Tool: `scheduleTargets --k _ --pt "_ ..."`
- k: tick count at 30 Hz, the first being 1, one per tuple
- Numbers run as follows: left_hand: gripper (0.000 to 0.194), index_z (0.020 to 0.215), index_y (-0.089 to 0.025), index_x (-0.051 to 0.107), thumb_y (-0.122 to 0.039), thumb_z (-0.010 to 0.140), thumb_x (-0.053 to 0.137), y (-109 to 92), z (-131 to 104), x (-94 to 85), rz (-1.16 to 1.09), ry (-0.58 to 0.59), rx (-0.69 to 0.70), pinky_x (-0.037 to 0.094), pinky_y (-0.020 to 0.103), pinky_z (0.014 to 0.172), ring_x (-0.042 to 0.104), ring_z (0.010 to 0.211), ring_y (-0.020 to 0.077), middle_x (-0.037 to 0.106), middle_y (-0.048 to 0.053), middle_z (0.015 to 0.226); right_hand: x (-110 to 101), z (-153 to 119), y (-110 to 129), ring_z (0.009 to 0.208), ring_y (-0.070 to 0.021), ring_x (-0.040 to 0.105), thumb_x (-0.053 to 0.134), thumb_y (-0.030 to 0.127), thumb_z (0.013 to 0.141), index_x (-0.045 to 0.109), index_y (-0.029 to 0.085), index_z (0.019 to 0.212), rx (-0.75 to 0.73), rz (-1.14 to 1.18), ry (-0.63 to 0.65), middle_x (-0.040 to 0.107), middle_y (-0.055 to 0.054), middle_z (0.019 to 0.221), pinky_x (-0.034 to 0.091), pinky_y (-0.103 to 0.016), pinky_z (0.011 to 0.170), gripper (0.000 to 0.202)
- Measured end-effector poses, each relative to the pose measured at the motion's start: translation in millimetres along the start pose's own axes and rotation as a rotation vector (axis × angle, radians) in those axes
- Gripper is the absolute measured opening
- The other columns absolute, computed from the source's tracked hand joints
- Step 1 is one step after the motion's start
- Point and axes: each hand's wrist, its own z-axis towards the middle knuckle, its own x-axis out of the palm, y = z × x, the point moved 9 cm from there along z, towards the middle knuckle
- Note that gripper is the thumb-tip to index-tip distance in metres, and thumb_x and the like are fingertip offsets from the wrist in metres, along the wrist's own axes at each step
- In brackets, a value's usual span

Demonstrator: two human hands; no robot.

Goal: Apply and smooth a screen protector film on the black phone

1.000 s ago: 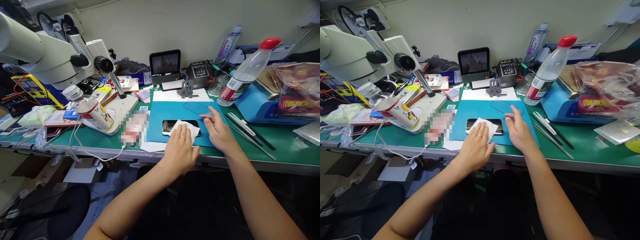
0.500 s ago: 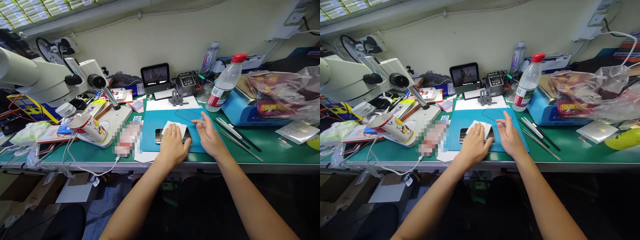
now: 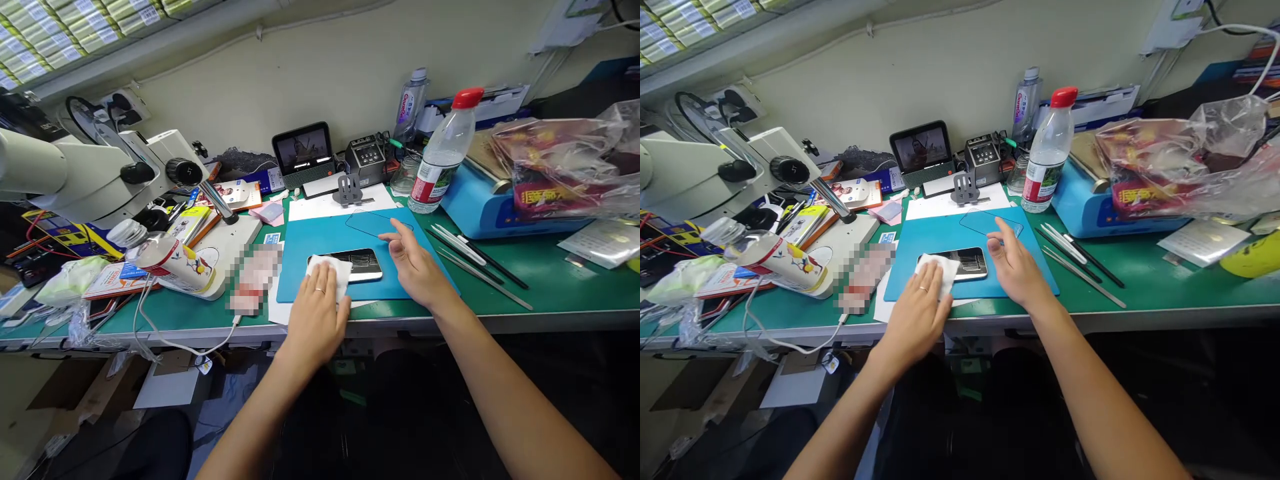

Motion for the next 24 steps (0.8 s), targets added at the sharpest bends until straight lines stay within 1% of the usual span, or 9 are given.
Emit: scheduleTargets --k 2,3,6,8,11,14,18,21,24 --pt "0.062 0.153 0.000 0.036 -0.041 0.107 0.028 5 13 -1.0 0.028 -0.001 -0.049 0.030 0.048 0.123 0.027 0.153 0.0324 0.032 0.021 0.163 0 0 1 0.121 -0.0327 0.064 0.024 0.074 0.096 0.037 0.026 0.156 -0.006 -0.003 -0.004 0.066 -0.015 0.137 0.052 -0.051 0.101 0.078" --pt "0.064 0.153 0.002 0.036 -0.042 0.107 0.030 2 23 -0.4 0.033 0.001 -0.054 0.030 0.048 0.123 0.027 0.153 0.0335 0.032 0.023 0.163 0 1 1 0.122 -0.0327 0.064 0.021 0.075 0.096 0.037 0.025 0.156 -0.009 0.001 -0.006 0.066 -0.015 0.137 0.050 -0.051 0.102 0.080" --pt "0.068 0.152 0.002 0.037 -0.047 0.106 0.032 -28 52 5.6 0.010 0.028 0.002 0.028 0.045 0.124 0.029 0.153 0.0333 0.035 0.023 0.161 2 2 0 0.123 -0.0324 0.064 0.016 0.078 0.094 0.039 0.023 0.155 -0.019 0.022 -0.009 0.067 -0.017 0.135 0.049 -0.052 0.105 0.085" --pt "0.069 0.153 0.003 0.037 -0.048 0.106 0.032 -49 65 9.4 -0.009 0.038 0.044 0.028 0.043 0.124 0.031 0.152 0.0326 0.037 0.022 0.161 3 3 -1 0.124 -0.0324 0.064 0.016 0.079 0.093 0.041 0.024 0.153 -0.019 0.032 -0.002 0.068 -0.017 0.134 0.048 -0.052 0.106 0.086" --pt "0.068 0.154 0.003 0.035 -0.046 0.107 0.033 -67 70 11.1 -0.018 0.024 0.082 0.026 0.043 0.125 0.030 0.152 0.0327 0.035 0.022 0.162 3 4 -2 0.125 -0.0326 0.063 0.017 0.081 0.091 0.042 0.024 0.153 -0.020 0.032 0.001 0.067 -0.017 0.135 0.046 -0.053 0.108 0.087" --pt "0.066 0.153 0.001 0.036 -0.045 0.107 0.031 -70 57 9.2 -0.026 0.001 0.135 0.027 0.043 0.125 0.029 0.153 0.0316 0.033 0.021 0.163 2 3 0 0.126 -0.0334 0.062 0.017 0.083 0.090 0.043 0.023 0.152 -0.023 0.020 -0.003 0.067 -0.017 0.135 0.046 -0.053 0.108 0.090" --pt "0.065 0.154 -0.001 0.036 -0.046 0.107 0.031 -54 27 6.7 -0.055 0.003 0.165 0.032 0.044 0.123 0.028 0.153 0.0305 0.034 0.020 0.163 2 2 1 0.124 -0.0335 0.063 0.017 0.082 0.090 0.045 0.024 0.151 -0.029 0.000 0.001 0.068 -0.016 0.133 0.048 -0.054 0.106 0.088" --pt "0.065 0.154 -0.002 0.036 -0.046 0.107 0.030 -25 8 3.8 -0.049 0.008 0.120 0.030 0.046 0.124 0.024 0.155 0.0304 0.031 0.020 0.164 1 0 2 0.125 -0.0334 0.062 0.017 0.078 0.093 0.044 0.027 0.152 -0.040 -0.002 0.000 0.067 -0.015 0.135 0.047 -0.054 0.106 0.083" --pt "0.065 0.155 0.001 0.031 -0.043 0.107 0.030 9 -5 1.7 -0.028 0.041 0.014 0.028 0.048 0.124 0.019 0.156 0.0312 0.024 0.021 0.166 2 0 0 0.127 -0.0341 0.060 0.017 0.078 0.093 0.042 0.027 0.153 -0.005 -0.014 0.016 0.065 -0.015 0.139 0.047 -0.054 0.106 0.083"
